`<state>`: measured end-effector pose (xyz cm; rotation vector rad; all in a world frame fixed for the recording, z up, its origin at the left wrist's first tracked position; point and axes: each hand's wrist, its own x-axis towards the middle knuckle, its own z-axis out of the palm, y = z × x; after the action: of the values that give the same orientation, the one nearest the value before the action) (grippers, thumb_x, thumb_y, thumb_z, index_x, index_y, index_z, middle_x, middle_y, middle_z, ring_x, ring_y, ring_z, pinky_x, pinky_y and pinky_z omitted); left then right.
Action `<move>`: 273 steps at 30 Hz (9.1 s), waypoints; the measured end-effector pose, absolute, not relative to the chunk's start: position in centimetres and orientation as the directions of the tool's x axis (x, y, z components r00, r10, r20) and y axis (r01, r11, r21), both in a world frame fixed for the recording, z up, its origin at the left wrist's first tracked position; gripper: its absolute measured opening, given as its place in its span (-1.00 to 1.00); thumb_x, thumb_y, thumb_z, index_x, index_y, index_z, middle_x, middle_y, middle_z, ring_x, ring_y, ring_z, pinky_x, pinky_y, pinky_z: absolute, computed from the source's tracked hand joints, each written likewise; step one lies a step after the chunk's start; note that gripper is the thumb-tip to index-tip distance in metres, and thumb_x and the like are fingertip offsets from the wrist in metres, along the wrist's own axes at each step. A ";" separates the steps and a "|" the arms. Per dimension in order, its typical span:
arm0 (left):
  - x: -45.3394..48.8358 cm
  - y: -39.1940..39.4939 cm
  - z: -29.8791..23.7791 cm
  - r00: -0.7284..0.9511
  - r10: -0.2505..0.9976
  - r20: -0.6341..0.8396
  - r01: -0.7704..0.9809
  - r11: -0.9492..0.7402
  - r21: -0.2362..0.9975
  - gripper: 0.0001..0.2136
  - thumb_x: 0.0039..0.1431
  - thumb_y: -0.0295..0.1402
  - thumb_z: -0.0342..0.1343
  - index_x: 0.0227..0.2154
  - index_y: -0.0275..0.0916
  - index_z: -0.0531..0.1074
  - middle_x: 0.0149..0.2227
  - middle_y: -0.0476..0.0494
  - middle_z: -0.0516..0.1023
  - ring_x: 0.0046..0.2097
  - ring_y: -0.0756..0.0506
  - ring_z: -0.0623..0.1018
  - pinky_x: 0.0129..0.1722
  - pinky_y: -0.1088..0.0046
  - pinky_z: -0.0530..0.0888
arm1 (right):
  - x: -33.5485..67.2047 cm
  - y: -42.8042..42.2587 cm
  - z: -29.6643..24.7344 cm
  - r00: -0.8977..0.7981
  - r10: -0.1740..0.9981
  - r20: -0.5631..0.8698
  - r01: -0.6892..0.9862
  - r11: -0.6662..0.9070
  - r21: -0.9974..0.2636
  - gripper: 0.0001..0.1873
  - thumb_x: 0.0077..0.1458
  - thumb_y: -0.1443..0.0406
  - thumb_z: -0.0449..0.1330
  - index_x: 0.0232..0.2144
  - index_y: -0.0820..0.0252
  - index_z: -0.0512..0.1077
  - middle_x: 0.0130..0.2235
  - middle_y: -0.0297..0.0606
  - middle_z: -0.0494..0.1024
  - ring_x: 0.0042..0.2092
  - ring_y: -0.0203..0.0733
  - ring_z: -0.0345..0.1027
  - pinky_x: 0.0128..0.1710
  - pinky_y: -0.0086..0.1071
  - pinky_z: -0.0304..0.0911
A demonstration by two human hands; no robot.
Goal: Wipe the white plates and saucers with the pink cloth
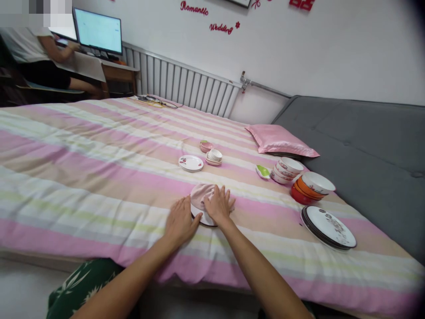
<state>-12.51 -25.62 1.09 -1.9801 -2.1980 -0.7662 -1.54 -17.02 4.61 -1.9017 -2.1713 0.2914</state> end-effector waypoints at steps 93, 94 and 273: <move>-12.3 -26.0 1.6 -0.160 0.921 0.356 0.929 0.019 0.369 -0.45 0.17 -0.16 -0.10 0.12 -0.46 0.19 0.14 -0.46 0.27 0.16 -0.28 0.28 0.15 0.14 0.16 | 5.8 -20.3 2.8 -0.544 0.837 -0.058 0.820 0.515 -0.249 -0.42 0.19 0.27 -0.22 0.22 0.42 0.03 0.28 -0.19 0.00 0.31 -0.20 -0.24 0.28 -0.28 -0.26; -12.3 -26.0 1.6 -0.162 0.920 0.357 0.928 0.019 0.372 -0.46 0.16 -0.16 -0.10 0.12 -0.45 0.19 0.14 -0.46 0.27 0.16 -0.28 0.28 0.15 0.14 0.16 | 6.0 -20.6 2.9 -0.556 0.829 -0.053 0.808 0.525 -0.268 -0.43 0.20 0.27 -0.23 0.22 0.40 0.04 0.28 -0.20 0.02 0.30 -0.21 -0.22 0.28 -0.29 -0.26; -16.4 -25.3 5.1 -0.351 0.860 0.372 0.366 -0.240 0.899 -0.66 0.16 -0.18 -0.07 -0.17 -0.27 0.48 -0.19 -0.12 0.58 -0.19 -0.15 0.51 -0.21 0.40 0.42 | 1.2 -13.4 10.1 -0.753 0.650 0.106 0.212 0.393 -0.895 -0.80 0.02 0.22 0.08 -0.31 0.16 0.41 -0.35 -0.34 0.48 -0.34 -0.24 0.35 -0.33 -0.40 0.26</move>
<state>-16.36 -25.28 5.07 -1.9316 -2.1141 -2.1291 1.20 -13.39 10.13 -0.7396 -2.2125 1.3261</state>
